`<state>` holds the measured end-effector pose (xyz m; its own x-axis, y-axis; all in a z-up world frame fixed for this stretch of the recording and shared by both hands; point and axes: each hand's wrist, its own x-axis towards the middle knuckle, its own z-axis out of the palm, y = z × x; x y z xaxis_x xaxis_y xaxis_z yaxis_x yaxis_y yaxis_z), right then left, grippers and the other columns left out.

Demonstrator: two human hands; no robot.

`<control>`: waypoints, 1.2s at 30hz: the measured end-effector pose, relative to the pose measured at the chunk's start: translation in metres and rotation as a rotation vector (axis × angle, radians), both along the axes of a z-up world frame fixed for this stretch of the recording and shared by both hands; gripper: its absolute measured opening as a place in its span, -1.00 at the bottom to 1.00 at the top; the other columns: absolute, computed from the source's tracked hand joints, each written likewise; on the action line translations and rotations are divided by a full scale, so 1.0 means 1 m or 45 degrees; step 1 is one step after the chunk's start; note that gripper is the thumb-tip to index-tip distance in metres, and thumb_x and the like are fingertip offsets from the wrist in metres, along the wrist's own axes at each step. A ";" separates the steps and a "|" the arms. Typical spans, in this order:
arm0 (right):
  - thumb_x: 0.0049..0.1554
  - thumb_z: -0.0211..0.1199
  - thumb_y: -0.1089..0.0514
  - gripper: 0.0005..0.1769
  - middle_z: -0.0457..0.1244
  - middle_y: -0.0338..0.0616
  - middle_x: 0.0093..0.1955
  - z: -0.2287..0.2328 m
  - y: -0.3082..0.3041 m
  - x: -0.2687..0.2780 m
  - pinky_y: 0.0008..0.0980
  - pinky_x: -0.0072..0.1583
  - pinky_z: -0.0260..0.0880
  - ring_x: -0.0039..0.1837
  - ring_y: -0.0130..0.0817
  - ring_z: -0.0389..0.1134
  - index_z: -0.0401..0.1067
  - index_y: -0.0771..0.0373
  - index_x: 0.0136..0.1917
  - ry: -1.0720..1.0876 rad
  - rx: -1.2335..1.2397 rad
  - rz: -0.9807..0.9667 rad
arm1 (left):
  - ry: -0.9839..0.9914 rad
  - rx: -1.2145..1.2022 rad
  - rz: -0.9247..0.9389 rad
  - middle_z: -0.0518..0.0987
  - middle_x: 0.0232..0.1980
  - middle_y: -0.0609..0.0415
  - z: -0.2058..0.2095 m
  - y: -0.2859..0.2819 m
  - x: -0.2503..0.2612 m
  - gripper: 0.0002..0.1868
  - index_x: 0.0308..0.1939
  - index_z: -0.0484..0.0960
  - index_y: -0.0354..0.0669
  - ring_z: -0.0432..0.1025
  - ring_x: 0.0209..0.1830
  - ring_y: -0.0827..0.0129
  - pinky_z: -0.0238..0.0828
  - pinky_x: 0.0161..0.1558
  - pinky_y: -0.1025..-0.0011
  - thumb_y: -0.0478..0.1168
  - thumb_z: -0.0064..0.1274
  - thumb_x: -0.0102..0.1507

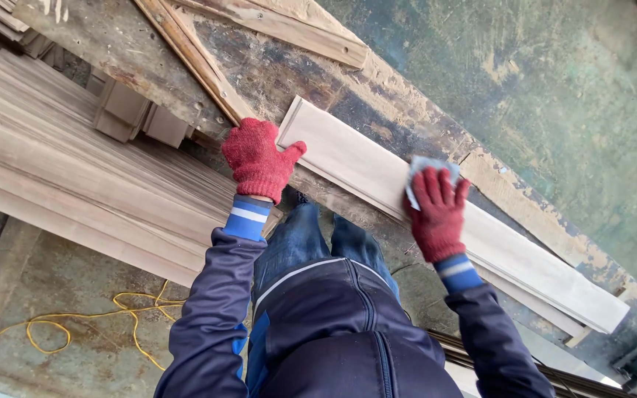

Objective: Sanding a long wooden board using an electric orbital sander and then finishing the surface by hand with sandpaper.

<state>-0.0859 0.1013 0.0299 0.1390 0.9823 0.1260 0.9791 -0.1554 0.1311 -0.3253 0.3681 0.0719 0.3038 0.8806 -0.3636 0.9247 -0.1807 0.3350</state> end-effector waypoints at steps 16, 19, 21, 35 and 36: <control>0.13 0.31 -0.06 -0.51 0.25 0.01 0.43 -0.046 0.169 -0.099 0.31 0.51 -0.03 0.48 0.05 0.23 0.52 0.21 0.25 0.517 0.142 0.085 | 0.067 0.033 -0.014 0.58 -0.19 -0.11 -0.022 0.005 0.000 -0.36 -0.24 0.73 -0.15 0.58 -0.09 -0.02 0.55 -0.16 0.01 0.37 0.30 0.03; 0.11 0.35 -0.05 -0.53 0.26 -0.05 0.41 -0.042 0.209 -0.106 0.33 0.50 -0.03 0.46 0.02 0.24 0.52 0.19 0.23 0.570 0.218 0.252 | -0.025 0.139 0.149 0.61 -0.26 -0.06 -0.040 -0.004 -0.003 -0.50 -0.30 0.68 -0.04 0.60 -0.16 -0.01 0.56 -0.21 0.07 0.30 0.26 0.11; 0.13 0.36 -0.10 -0.49 0.26 -0.05 0.40 -0.034 0.186 -0.094 0.29 0.49 0.00 0.45 0.00 0.24 0.48 0.14 0.28 0.505 0.225 0.226 | 0.005 0.078 0.098 0.62 -0.26 -0.08 -0.017 0.003 -0.002 -0.47 -0.28 0.72 -0.08 0.60 -0.15 -0.04 0.57 -0.19 0.06 0.29 0.33 0.04; 0.39 -0.05 -0.18 -0.45 0.19 0.09 0.52 -0.031 0.002 -0.030 0.19 0.56 -0.16 0.56 0.17 0.10 0.40 0.17 0.45 0.616 0.058 -0.428 | -0.012 0.041 0.049 0.56 -0.09 -0.16 -0.025 -0.002 0.003 -0.37 -0.16 0.73 -0.15 0.45 0.02 -0.12 0.47 -0.05 -0.04 0.27 0.44 -0.02; 0.32 0.06 -0.13 -0.50 0.22 0.08 0.48 -0.035 0.033 -0.042 0.21 0.55 -0.10 0.51 0.17 0.16 0.42 0.15 0.39 0.614 0.096 -0.287 | -0.018 0.048 0.041 0.56 -0.08 -0.13 -0.027 -0.002 0.003 -0.38 -0.16 0.72 -0.13 0.45 0.02 -0.10 0.46 -0.04 -0.04 0.26 0.45 -0.03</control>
